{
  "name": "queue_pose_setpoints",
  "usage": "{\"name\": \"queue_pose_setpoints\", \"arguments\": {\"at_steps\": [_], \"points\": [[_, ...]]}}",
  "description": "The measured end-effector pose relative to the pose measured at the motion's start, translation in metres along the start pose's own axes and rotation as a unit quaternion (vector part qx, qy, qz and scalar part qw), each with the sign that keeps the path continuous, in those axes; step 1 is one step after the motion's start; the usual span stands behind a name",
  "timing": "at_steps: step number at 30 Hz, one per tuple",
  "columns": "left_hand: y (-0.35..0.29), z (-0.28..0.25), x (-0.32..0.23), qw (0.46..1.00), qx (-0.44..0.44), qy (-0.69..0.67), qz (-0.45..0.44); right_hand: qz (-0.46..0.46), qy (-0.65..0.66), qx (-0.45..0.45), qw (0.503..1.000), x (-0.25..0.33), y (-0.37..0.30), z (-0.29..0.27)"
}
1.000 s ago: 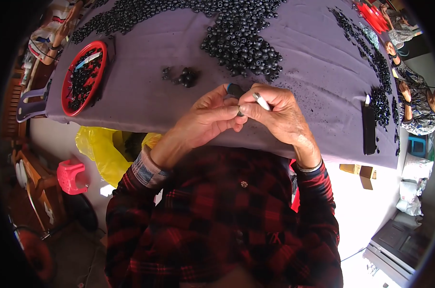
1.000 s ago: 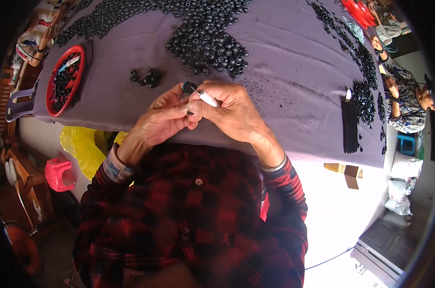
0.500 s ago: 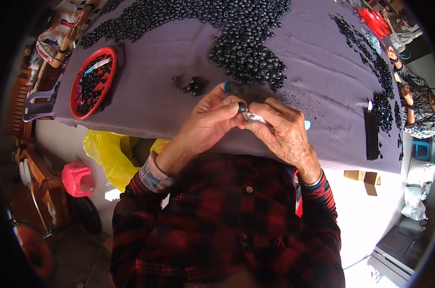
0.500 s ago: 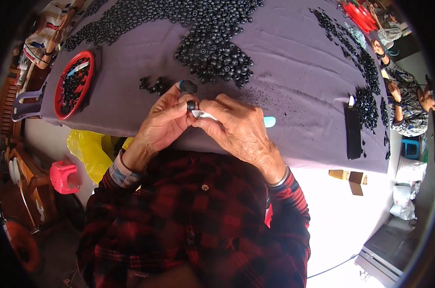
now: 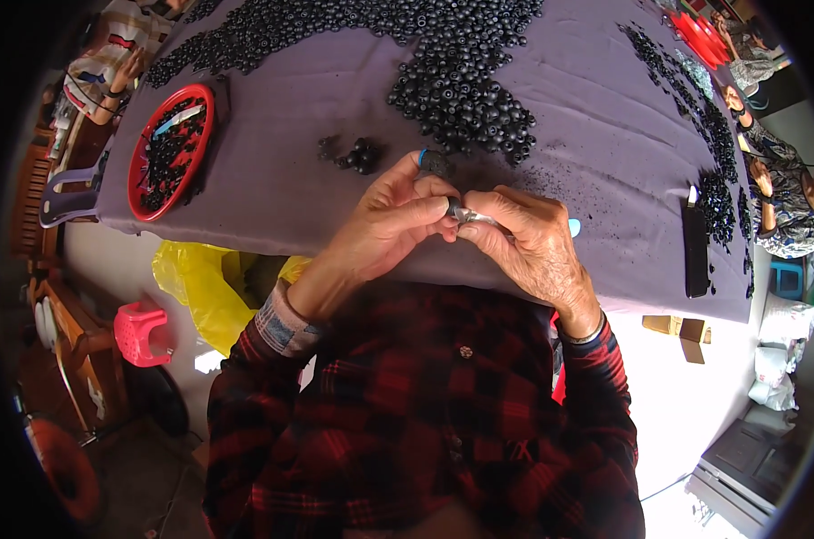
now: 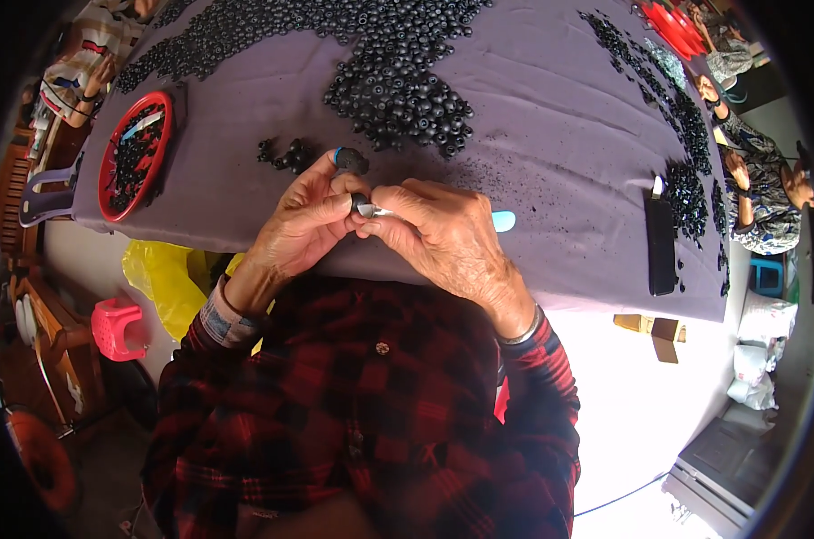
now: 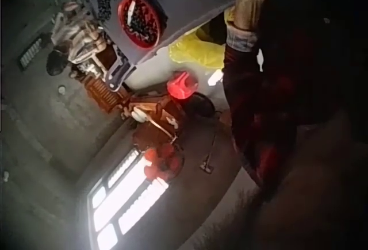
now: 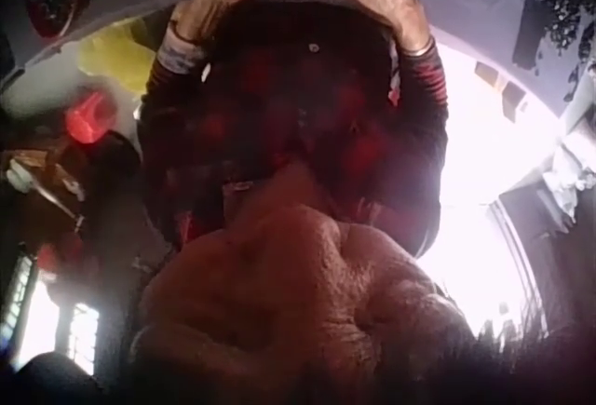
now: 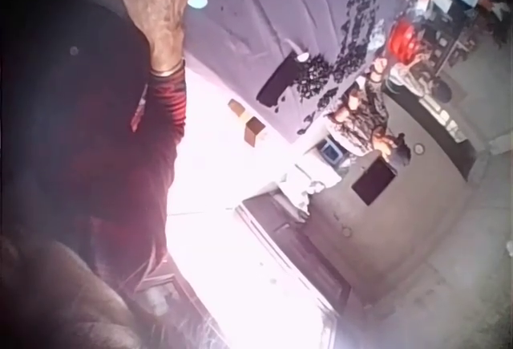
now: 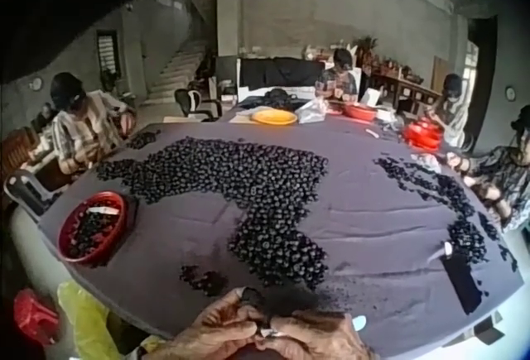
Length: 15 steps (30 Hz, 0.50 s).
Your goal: The person picks up small rubber pieces, trims excess material from each piece using a small blade, and sets them on the table.
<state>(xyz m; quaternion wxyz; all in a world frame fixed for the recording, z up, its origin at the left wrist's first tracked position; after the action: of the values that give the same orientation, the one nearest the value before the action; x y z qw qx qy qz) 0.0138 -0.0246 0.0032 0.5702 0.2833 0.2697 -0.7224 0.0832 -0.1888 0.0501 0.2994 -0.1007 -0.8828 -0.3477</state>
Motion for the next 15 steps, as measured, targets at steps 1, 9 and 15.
{"name": "queue_pose_setpoints", "arguments": {"at_steps": [1, 9, 15], "points": [[-0.001, -0.001, 0.001, 1.0, 0.008, 0.013, 0.001, 0.001, 0.0, 0.0, 1.0, -0.004, 0.0, 0.0], [0.001, 0.0, -0.006, 0.999, -0.032, 0.004, -0.011, 0.128, 0.082, -0.057, 0.987, -0.016, -0.01, -0.021], [0.003, 0.0, -0.005, 0.999, -0.035, 0.024, -0.013, 0.079, 0.059, -0.013, 0.995, -0.006, -0.006, -0.009]]}}
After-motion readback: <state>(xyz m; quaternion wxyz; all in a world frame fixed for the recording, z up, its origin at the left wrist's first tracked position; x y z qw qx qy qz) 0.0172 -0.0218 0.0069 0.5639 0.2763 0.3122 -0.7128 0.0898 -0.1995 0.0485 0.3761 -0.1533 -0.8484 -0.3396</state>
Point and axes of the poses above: each hand's wrist, its own y-axis towards the middle knuckle, its own z-axis out of the palm, x = y × z, the point moved 2 cm from there along y, towards the middle knuckle, and after that the axes turned 8 degrees about -z, right-handed, at the moved point
